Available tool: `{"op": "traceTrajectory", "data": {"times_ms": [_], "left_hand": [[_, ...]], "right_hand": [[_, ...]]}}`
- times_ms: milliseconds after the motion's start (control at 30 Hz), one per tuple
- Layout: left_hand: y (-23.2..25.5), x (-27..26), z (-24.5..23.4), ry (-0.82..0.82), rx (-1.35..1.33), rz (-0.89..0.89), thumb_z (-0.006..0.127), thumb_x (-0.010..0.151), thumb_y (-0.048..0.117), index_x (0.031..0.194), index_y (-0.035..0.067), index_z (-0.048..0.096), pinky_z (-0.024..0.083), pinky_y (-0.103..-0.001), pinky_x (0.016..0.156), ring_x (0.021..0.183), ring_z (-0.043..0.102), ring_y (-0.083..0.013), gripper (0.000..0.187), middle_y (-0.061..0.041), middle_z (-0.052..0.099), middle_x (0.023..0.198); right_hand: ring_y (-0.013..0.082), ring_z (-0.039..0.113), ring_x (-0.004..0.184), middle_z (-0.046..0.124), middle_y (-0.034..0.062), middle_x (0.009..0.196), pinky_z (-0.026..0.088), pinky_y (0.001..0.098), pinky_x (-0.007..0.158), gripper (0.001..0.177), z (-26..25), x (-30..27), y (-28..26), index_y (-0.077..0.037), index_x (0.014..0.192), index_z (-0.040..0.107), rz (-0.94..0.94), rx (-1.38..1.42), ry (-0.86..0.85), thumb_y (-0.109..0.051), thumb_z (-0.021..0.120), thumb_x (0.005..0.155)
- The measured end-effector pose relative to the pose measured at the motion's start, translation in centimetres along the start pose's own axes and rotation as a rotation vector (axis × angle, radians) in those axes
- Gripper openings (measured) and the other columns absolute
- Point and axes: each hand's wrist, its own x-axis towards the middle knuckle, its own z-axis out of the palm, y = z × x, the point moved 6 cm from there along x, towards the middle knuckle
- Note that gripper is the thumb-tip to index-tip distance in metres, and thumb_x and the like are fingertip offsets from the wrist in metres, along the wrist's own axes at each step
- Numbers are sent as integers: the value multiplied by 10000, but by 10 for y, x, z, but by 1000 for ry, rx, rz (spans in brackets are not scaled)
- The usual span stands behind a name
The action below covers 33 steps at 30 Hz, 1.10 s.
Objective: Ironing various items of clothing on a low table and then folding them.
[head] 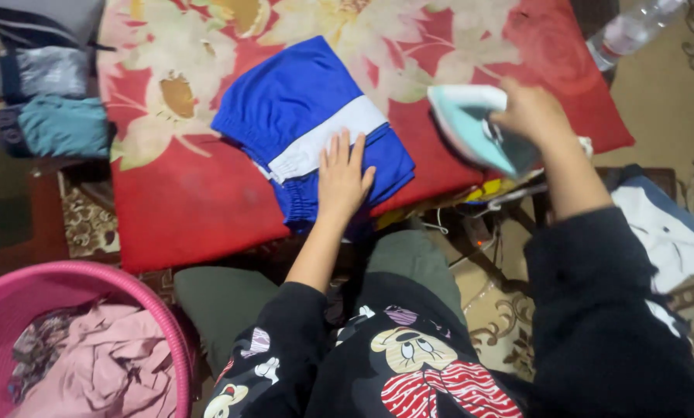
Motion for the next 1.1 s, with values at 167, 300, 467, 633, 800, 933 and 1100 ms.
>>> {"op": "traceTrajectory", "data": {"times_ms": [167,300,467,633,800,933,1100], "left_hand": [[3,-2,0,34,64,38,690,905,419,1539,101,458,296,-602,1176,1472,366,-418,746,-236,387,1593],[3,-5,-2,47,66,44,680,921,412,1545,95,457,301,-596,1190,1488,367,-412,734,-237,384,1603],[3,-4,-1,41,66,38,676,925,416,1551,91,448,296,-600,1185,1476,367,-418,741,-245,375,1605],[1,-6,0,44,71,28,667,928,421,1555,95,442,288,-602,1188,1470,372,-423,741,-241,374,1609],[3,-5,-1,25,53,19,665,908,425,1551,107,429,278,-594,1190,1471,373,-418,755,-243,375,1605],[1,-7,1,44,75,26,661,911,432,1560,111,417,277,-595,1189,1478,368,-415,764,-244,364,1606],[1,-8,3,66,84,41,645,928,434,1570,123,411,282,-587,1187,1487,365,-404,751,-238,359,1617]], "right_hand": [[406,683,985,708,196,1030,521,535,819,421,-13,1,17,-67,1158,652,-43,-121,270,-375,779,900],[340,653,1033,672,146,1102,476,500,872,494,3,-8,-4,-62,1193,643,128,-415,385,-412,796,880],[344,603,1015,610,168,1116,445,489,840,785,7,-12,-29,-36,1423,565,228,-487,462,-489,802,827],[340,601,1019,606,154,1135,442,490,824,820,12,-9,-23,-52,1450,552,229,-514,443,-498,812,813],[370,647,1008,651,180,1114,485,514,753,823,-4,-12,-18,-79,1415,601,162,-462,444,-533,801,759],[426,686,977,698,202,1089,513,568,757,491,6,15,54,-106,1268,659,206,-153,313,-534,709,1033],[473,681,923,715,260,1026,514,576,750,543,-43,36,78,-143,1220,696,160,-166,241,-641,705,1005]]}}
